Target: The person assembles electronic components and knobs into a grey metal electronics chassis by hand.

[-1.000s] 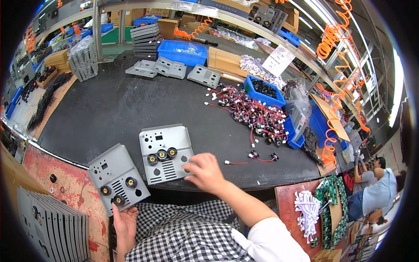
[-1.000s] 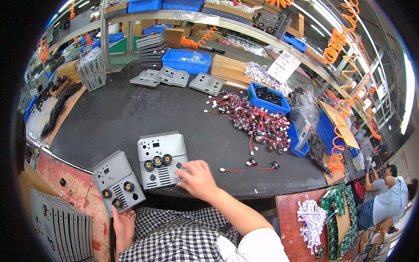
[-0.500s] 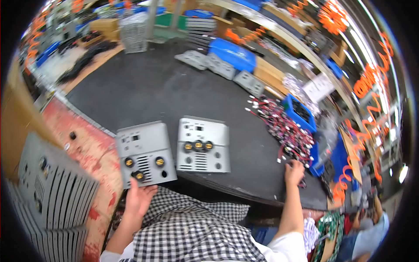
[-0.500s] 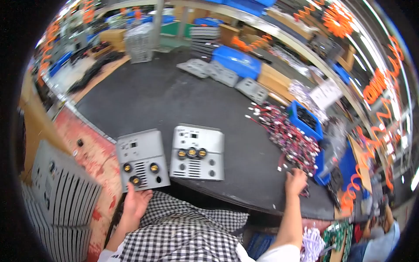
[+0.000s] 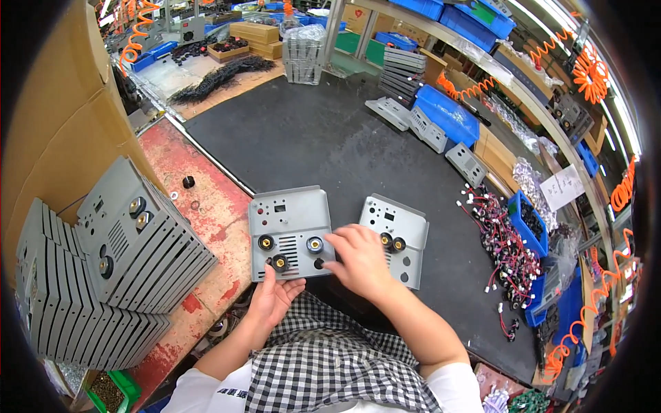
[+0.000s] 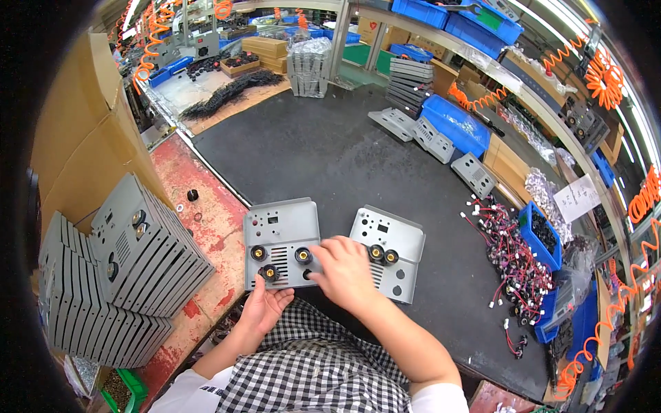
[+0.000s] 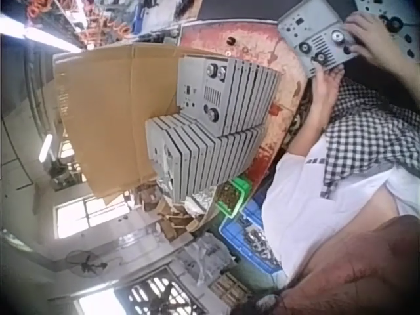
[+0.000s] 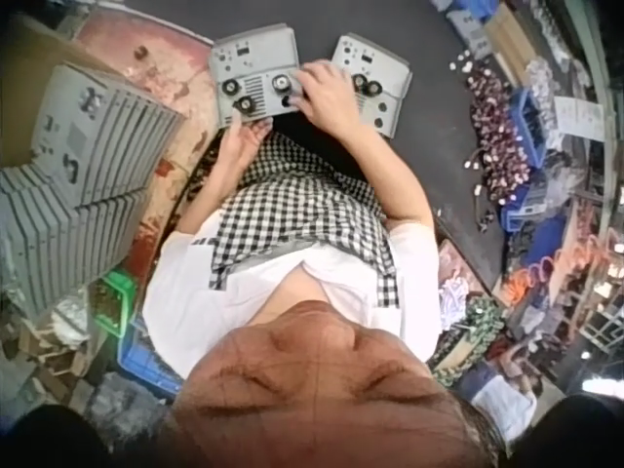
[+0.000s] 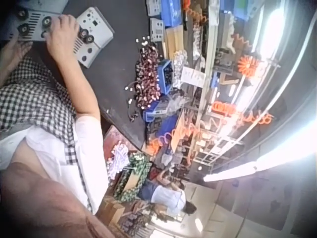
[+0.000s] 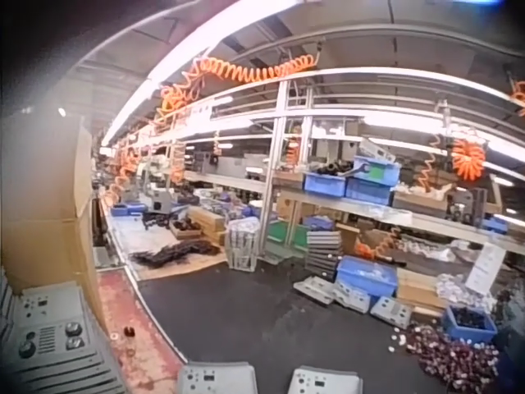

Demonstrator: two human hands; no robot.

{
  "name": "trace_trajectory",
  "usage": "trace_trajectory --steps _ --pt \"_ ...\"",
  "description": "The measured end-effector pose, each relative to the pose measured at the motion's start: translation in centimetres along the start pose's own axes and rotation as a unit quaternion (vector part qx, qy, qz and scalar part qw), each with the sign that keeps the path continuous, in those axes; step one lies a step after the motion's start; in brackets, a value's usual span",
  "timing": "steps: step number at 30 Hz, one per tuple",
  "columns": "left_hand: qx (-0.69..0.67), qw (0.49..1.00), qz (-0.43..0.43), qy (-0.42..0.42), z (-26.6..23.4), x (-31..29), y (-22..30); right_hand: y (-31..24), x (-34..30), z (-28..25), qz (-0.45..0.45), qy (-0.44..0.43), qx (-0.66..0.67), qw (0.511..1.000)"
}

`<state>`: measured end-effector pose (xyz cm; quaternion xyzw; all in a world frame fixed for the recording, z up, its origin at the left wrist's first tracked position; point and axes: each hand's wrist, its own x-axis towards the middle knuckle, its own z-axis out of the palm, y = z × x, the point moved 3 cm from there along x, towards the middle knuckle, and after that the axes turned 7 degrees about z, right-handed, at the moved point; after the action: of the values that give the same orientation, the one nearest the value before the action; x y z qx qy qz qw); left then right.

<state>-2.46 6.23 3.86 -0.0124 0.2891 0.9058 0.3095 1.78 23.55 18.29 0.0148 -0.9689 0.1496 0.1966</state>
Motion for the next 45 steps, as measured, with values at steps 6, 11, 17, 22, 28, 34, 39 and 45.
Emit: trace_trajectory --steps 6,11,17,22,28,34,39,45 --pt "0.099 0.982 -0.103 -0.127 0.2 -1.5 0.2 0.2 2.0 3.7 -0.003 -0.029 -0.03 0.999" --pt "0.368 0.906 0.091 -0.188 5.2 -2.7 3.4 -1.5 0.2 1.2 0.074 -0.063 0.19 0.977" --pt "0.544 0.679 0.435 -0.232 11.0 -0.7 6.1 -3.0 -0.9 -0.5 0.069 -0.019 0.277 0.958" --pt "0.273 0.918 0.251 -0.143 8.6 -0.1 3.4 -1.9 -2.3 0.2 0.169 0.012 0.422 0.89" --pt "0.136 0.98 0.093 -0.112 8.4 -0.7 1.8 -1.4 -2.7 0.1 0.18 0.087 0.346 0.917" --pt "-0.034 0.996 -0.046 -0.063 8.3 -0.7 1.1 -2.7 -1.9 -1.6 -0.012 0.095 0.21 0.973" --pt "0.31 0.942 0.03 -0.123 9.7 -2.4 3.2 -7.9 -2.5 -4.3 -0.187 -0.011 0.192 0.963" --pt "-0.093 0.987 -0.02 -0.132 7.5 -0.8 0.9 0.9 -2.2 -2.3 0.135 -0.085 0.276 0.948"
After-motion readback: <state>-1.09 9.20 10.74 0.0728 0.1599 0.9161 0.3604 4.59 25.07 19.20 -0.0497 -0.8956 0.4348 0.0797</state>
